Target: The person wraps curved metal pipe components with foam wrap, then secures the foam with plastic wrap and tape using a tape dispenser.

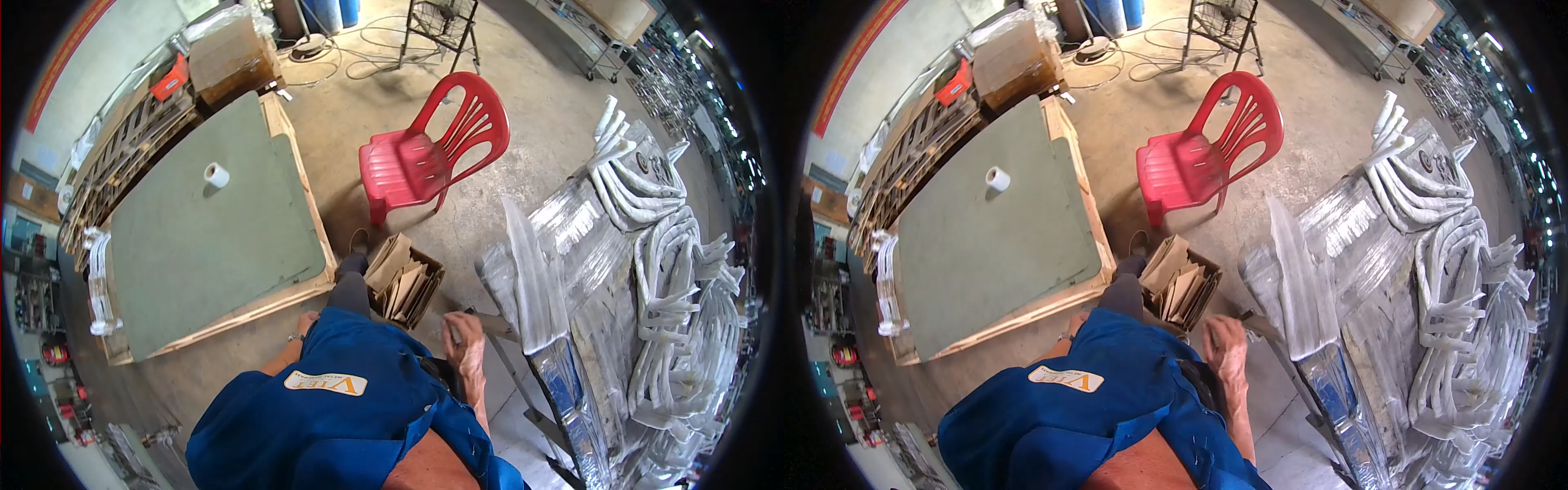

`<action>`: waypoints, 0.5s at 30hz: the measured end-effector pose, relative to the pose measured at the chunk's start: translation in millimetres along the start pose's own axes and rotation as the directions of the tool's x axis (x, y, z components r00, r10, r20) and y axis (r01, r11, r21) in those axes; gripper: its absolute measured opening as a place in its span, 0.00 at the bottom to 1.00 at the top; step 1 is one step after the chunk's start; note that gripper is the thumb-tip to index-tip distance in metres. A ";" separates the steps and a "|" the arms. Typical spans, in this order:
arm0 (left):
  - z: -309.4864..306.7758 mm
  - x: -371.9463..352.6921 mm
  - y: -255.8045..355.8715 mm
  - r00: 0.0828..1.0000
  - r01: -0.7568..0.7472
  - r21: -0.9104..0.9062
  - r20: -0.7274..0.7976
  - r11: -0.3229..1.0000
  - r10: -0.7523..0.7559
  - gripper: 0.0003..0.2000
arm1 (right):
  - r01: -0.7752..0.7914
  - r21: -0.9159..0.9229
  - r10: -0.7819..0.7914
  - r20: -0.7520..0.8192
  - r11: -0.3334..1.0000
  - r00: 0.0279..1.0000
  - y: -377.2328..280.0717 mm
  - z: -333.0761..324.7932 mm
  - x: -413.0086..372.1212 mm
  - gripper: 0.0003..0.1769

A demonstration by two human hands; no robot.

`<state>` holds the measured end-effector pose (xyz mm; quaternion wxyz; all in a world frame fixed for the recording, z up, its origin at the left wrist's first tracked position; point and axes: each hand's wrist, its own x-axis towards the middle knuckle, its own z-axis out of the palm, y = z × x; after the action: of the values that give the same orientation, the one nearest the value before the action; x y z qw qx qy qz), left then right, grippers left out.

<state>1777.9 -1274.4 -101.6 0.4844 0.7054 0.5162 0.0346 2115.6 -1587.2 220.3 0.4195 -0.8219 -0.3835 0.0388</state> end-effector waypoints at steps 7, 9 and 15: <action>-12.2 190.8 15.5 0.940 -0.212 0.692 0.339 0.690 -0.050 0.20 | -0.152 0.055 0.148 0.064 0.987 0.987 -1.9 80.9 125.6 0.13; -31.4 268.9 26.7 0.822 -0.551 0.519 0.474 0.654 0.316 0.14 | -0.388 0.080 0.385 0.046 0.918 0.922 14.8 114.0 175.1 0.17; -98.3 442.5 278.9 0.941 0.282 -0.419 0.295 0.863 -0.164 0.07 | -0.672 0.476 0.823 -0.310 0.568 0.476 172.3 184.8 331.7 0.42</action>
<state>2123.3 -873.0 -48.7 0.6977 0.5057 0.5073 0.0092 2380.5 -1306.5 62.8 0.5572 -0.8140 0.1525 0.0609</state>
